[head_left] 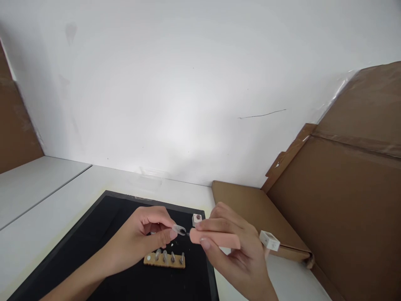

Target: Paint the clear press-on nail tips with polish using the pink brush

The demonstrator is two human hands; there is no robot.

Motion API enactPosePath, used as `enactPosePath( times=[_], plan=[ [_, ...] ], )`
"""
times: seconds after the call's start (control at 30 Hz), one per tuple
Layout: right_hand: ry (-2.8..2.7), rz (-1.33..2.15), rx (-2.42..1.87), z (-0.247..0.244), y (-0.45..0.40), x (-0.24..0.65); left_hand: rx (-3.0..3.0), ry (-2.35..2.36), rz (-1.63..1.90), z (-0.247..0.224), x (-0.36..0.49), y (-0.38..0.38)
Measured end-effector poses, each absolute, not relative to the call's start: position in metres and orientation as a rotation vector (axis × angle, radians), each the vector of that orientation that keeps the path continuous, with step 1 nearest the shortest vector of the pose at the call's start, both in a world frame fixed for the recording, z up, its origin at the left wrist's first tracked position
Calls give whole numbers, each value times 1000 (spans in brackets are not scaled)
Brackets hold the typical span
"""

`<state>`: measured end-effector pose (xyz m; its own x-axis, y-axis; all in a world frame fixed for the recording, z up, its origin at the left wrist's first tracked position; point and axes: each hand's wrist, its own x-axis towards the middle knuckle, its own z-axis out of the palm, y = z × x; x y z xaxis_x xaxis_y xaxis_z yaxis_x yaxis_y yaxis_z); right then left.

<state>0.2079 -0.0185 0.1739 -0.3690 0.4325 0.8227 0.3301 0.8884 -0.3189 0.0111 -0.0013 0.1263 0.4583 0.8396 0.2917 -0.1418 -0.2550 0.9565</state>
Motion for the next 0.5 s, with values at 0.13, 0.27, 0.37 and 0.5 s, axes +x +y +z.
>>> enactPosePath(
  times=[0.13, 0.27, 0.37, 0.5],
  plan=[
    [-1938, 171, -529, 173, -18, 209, 1631, 667, 1040, 128, 11, -3],
    [-2001, 181, -534, 173, -18, 208, 1760, 716, 1031, 131, 12, -5],
    [-1965, 175, -537, 174, -18, 208, 1816, 717, 1035, 132, 13, -6],
    [-1975, 201, -513, 173, -19, 209, 1853, 749, 1027, 132, 14, -6]
  ],
)
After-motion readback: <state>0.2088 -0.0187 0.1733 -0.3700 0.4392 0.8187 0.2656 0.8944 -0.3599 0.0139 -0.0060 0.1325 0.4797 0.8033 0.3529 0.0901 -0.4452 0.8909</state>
